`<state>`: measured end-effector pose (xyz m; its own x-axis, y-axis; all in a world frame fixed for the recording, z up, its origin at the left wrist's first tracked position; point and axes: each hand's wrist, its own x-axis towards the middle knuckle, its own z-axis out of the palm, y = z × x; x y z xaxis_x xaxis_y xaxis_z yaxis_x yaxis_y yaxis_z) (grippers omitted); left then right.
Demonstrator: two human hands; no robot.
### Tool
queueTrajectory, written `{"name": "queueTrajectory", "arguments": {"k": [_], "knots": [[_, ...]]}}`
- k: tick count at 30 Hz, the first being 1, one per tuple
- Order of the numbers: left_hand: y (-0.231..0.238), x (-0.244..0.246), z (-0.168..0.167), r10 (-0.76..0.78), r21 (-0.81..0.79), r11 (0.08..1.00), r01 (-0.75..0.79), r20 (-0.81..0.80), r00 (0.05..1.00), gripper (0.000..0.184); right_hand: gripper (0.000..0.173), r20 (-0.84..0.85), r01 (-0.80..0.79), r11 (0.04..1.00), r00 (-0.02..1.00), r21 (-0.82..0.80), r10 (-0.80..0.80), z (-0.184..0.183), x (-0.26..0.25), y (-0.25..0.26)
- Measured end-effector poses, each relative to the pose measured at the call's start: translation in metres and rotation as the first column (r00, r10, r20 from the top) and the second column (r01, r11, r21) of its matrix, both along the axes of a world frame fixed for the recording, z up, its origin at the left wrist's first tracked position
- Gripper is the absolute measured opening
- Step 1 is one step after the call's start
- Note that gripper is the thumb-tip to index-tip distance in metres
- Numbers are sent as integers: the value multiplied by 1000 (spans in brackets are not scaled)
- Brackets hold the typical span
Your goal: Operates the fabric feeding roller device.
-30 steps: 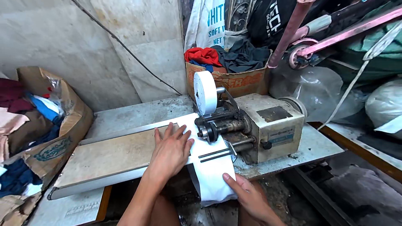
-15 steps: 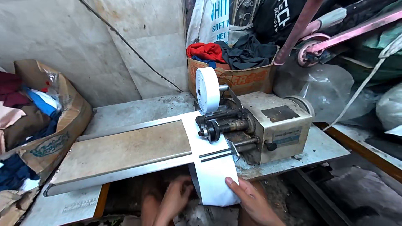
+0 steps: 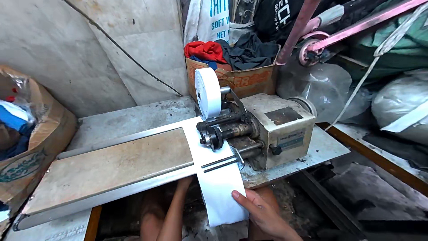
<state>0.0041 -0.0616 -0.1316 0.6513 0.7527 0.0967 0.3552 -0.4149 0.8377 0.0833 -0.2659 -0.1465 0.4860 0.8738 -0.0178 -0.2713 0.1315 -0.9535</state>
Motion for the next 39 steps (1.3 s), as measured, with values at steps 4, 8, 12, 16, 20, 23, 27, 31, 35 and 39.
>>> {"name": "queueTrajectory", "arguments": {"k": [4,8,12,16,20,23,27,31,35,39], "knots": [[-38,6,78,225,-305,921,-243,-93,970,31,29,-34,-25,1000,999,19,25,-1,-1,1],[-39,-11,85,164,-388,906,-169,-47,985,31,29,-56,-51,997,997,51,54,-4,1,1],[-15,-16,15,79,-418,905,-80,-20,997,33,29,-68,-53,998,996,31,55,-2,2,0],[26,-22,-137,-11,-402,915,35,63,998,39,28,-47,-72,996,996,54,75,-4,3,0],[20,-38,-166,-12,-440,898,25,33,999,38,26,-69,-84,994,994,70,89,-4,3,-1],[14,-50,-187,-12,-466,885,20,20,1000,38,25,-97,-84,995,991,57,89,-3,2,-2],[4,-65,-211,2,-492,871,-2,-2,1000,38,24,-111,-92,994,989,62,98,-4,1,-3],[-11,-77,-213,18,-513,855,-73,-110,994,39,23,-99,-119,984,986,131,133,-8,2,-2],[-12,-86,-250,-39,-503,862,-66,-195,980,41,23,-100,-123,982,985,142,137,-9,1,-1],[-10,-96,-283,-79,-504,861,-70,-268,960,45,26,-114,-116,987,985,111,129,-7,0,-2]]}}
